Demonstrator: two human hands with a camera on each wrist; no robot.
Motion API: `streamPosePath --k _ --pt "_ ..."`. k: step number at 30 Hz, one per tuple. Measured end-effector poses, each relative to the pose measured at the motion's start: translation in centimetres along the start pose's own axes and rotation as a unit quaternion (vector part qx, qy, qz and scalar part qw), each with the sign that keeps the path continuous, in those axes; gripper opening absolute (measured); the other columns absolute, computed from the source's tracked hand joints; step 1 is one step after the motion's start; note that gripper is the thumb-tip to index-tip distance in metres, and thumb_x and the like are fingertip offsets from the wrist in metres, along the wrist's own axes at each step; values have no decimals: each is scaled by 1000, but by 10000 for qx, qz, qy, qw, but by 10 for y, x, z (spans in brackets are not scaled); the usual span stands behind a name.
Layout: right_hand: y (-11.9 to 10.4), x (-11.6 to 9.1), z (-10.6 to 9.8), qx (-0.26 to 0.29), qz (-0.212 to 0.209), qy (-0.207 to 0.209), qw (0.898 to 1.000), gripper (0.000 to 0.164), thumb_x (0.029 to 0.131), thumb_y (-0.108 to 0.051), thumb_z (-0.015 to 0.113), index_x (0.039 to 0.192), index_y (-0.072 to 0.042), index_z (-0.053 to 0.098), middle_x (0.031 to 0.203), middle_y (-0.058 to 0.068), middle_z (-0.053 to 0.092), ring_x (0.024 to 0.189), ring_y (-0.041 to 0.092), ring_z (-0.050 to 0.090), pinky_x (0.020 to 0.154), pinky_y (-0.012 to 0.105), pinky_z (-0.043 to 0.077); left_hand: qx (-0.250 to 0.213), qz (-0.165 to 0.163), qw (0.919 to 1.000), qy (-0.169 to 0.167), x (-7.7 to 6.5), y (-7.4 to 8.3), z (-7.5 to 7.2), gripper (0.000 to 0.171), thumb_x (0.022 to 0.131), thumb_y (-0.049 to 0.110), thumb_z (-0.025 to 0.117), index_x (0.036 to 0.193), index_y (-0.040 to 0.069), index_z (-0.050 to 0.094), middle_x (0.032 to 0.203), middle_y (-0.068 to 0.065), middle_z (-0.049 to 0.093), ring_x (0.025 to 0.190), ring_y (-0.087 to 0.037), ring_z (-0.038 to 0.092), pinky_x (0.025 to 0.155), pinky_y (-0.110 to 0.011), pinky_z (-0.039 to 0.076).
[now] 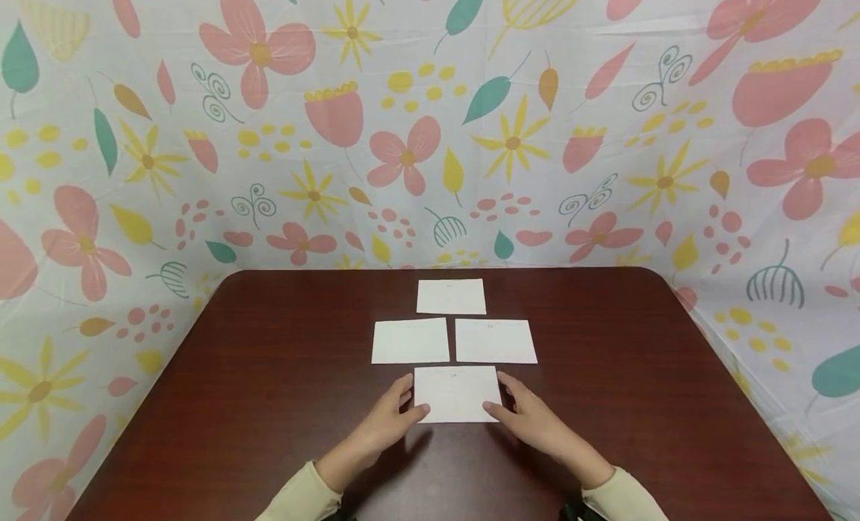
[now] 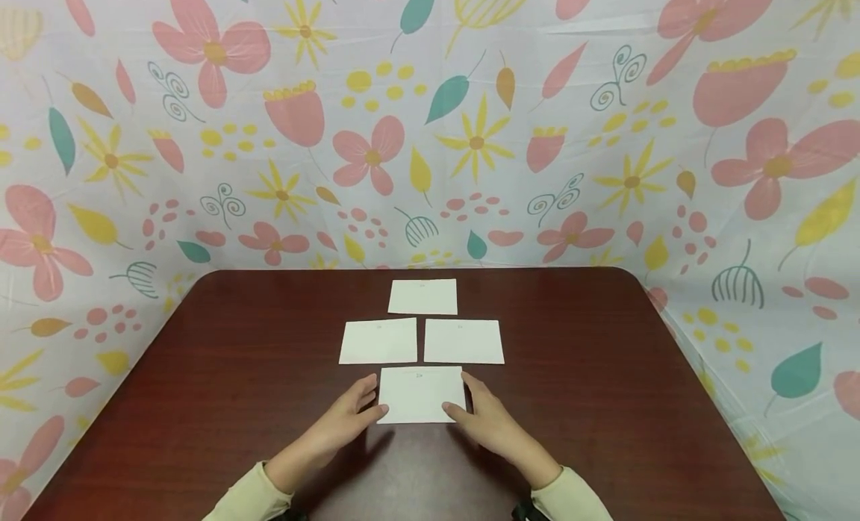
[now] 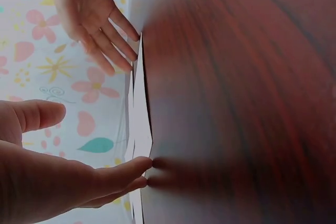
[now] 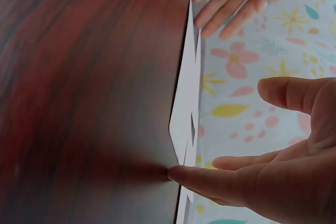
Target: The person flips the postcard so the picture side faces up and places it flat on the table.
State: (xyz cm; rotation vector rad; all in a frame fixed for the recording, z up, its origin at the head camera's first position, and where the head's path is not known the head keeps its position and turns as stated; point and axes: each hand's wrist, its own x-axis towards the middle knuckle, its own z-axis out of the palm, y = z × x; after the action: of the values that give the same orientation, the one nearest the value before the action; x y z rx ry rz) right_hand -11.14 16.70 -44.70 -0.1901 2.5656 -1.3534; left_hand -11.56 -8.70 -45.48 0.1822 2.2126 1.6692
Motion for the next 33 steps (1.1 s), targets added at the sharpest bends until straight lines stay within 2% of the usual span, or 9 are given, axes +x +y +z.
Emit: streamPosePath --k 5,16,23,27,33 --pt "-2 0 5 118 40 -68 9999 68 94 -24 63 143 12 32 143 33 36 133 43 36 100 54 40 -85 -12 10000 -28 2 -1 2 70 95 15 60 146 -12 20 150 -33 24 137 -47 27 107 -58 29" --pt "-5 2 6 211 264 129 9993 63 93 -23 64 140 11 38 139 30 45 128 43 43 98 55 43 -389 71 9992 -26 4 0 3 66 96 15 58 146 -11 23 147 -34 28 135 -47 30 104 -57 35" --pt "-2 8 3 783 484 479 9946 53 94 -17 60 136 11 44 133 29 50 121 40 51 95 50 46 -966 141 9948 286 14 -4 2 58 92 9 57 138 -15 31 136 -36 36 122 -46 43 96 -50 46" --pt "0 10 3 1056 579 598 9909 49 94 -13 59 133 13 46 130 29 52 121 40 50 96 50 45 -1152 45 9920 519 19 -5 2 53 91 6 57 134 -16 35 130 -34 40 115 -39 48 95 -48 46" --pt "1 12 2 1501 723 684 9837 51 94 -11 58 135 14 41 131 32 49 122 41 48 96 47 46 -1457 4 9871 668 22 -6 0 47 90 1 55 130 -18 38 122 -33 43 110 -33 48 97 -46 45"
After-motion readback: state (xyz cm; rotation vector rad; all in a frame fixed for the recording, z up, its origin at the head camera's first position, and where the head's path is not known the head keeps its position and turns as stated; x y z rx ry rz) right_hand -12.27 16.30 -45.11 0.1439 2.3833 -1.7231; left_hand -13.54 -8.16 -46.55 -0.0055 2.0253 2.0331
